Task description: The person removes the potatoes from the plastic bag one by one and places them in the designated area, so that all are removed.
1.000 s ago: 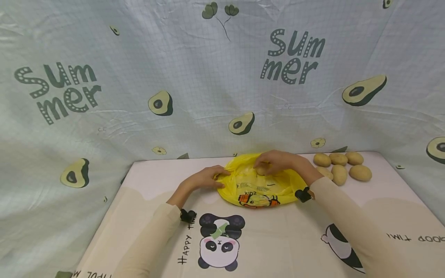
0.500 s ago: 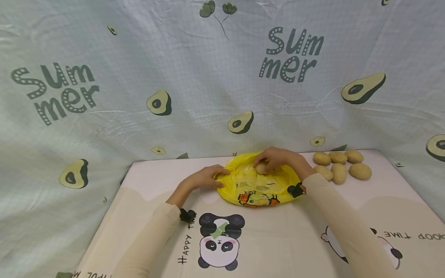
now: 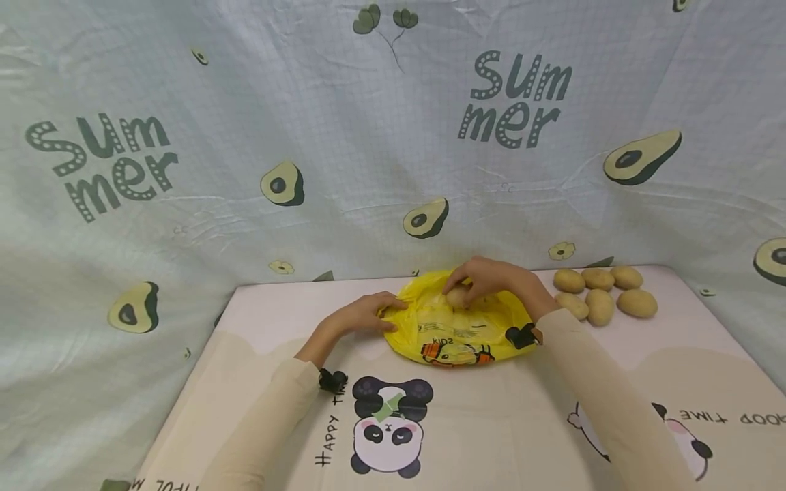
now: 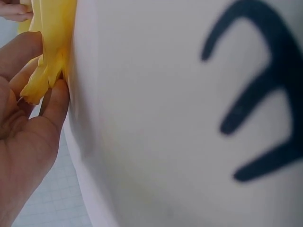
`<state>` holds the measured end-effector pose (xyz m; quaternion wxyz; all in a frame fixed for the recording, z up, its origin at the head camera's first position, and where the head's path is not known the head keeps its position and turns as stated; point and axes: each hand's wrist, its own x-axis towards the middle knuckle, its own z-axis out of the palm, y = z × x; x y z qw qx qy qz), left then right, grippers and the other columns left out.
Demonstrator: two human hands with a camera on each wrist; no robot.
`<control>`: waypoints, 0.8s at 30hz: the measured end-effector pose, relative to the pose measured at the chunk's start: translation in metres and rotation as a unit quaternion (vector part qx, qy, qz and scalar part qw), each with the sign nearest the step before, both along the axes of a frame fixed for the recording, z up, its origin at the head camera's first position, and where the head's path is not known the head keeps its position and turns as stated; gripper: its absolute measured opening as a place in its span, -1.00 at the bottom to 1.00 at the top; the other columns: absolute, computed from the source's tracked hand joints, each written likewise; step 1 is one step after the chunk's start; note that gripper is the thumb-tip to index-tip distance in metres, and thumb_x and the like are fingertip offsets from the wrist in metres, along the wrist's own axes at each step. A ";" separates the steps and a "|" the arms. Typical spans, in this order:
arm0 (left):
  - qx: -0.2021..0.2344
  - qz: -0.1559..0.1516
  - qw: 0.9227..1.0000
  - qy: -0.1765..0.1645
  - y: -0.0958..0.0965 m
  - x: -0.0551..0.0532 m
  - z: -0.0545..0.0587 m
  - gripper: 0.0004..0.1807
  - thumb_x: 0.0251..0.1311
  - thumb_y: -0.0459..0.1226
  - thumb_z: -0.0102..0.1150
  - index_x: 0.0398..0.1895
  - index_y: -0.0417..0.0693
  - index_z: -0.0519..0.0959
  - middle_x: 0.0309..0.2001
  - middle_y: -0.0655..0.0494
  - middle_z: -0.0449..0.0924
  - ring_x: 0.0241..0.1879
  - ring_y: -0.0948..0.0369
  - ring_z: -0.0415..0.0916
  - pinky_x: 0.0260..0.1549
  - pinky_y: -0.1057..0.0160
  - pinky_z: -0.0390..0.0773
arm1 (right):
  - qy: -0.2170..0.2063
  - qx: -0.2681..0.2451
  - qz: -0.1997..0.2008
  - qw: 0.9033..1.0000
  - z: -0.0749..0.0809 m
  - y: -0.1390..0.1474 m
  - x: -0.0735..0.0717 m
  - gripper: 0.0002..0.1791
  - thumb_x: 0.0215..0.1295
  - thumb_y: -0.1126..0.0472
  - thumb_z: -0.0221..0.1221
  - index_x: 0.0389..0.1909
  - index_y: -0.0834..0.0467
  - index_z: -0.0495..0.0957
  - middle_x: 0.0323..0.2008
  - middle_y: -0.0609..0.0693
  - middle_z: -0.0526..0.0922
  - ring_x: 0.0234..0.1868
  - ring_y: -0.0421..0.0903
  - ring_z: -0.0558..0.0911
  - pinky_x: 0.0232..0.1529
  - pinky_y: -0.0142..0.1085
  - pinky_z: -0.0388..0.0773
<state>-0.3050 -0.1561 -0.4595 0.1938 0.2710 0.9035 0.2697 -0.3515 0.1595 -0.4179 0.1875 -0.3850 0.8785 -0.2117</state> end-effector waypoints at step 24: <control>0.005 0.008 1.000 -0.005 0.002 -0.001 -0.001 -0.49 0.32 -0.23 0.31 0.34 0.03 0.55 0.39 0.03 0.43 0.42 0.01 0.29 0.46 -0.05 0.23 | -0.001 -0.041 0.019 0.999 0.014 0.020 0.011 -0.57 0.25 0.25 0.40 0.16 0.12 0.68 0.12 -0.01 0.71 0.10 -0.05 0.65 0.14 -0.12 0.63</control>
